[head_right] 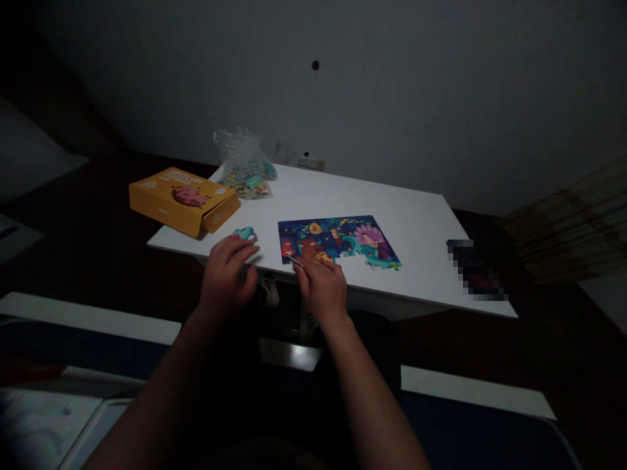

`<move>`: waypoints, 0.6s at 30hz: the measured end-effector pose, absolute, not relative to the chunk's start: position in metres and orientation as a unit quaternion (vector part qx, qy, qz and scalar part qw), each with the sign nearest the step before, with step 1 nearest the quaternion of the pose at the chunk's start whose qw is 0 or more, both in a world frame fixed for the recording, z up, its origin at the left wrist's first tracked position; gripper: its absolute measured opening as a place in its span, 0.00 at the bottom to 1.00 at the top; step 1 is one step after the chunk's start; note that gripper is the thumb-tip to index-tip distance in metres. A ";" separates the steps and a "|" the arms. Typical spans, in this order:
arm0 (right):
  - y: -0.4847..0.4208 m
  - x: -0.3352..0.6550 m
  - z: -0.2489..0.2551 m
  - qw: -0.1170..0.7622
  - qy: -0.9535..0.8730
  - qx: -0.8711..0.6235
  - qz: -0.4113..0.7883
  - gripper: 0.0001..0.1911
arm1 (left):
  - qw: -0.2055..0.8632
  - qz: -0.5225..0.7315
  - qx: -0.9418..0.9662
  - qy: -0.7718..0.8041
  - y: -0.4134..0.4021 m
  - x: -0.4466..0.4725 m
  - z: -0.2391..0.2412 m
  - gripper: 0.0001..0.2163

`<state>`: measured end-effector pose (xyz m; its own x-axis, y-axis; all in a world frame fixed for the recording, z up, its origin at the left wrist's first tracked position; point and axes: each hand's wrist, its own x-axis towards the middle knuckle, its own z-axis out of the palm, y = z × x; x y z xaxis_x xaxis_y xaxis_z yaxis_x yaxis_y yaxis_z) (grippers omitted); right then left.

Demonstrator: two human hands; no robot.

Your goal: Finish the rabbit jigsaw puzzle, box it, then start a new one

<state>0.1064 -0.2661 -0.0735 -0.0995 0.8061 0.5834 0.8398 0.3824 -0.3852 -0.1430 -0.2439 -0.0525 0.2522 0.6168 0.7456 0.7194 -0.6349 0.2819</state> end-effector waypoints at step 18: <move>-0.273 0.123 -0.063 0.399 -0.766 -0.502 0.032 0.13 | 0.026 -0.505 -0.770 -0.389 -0.223 -0.131 -0.056 0.13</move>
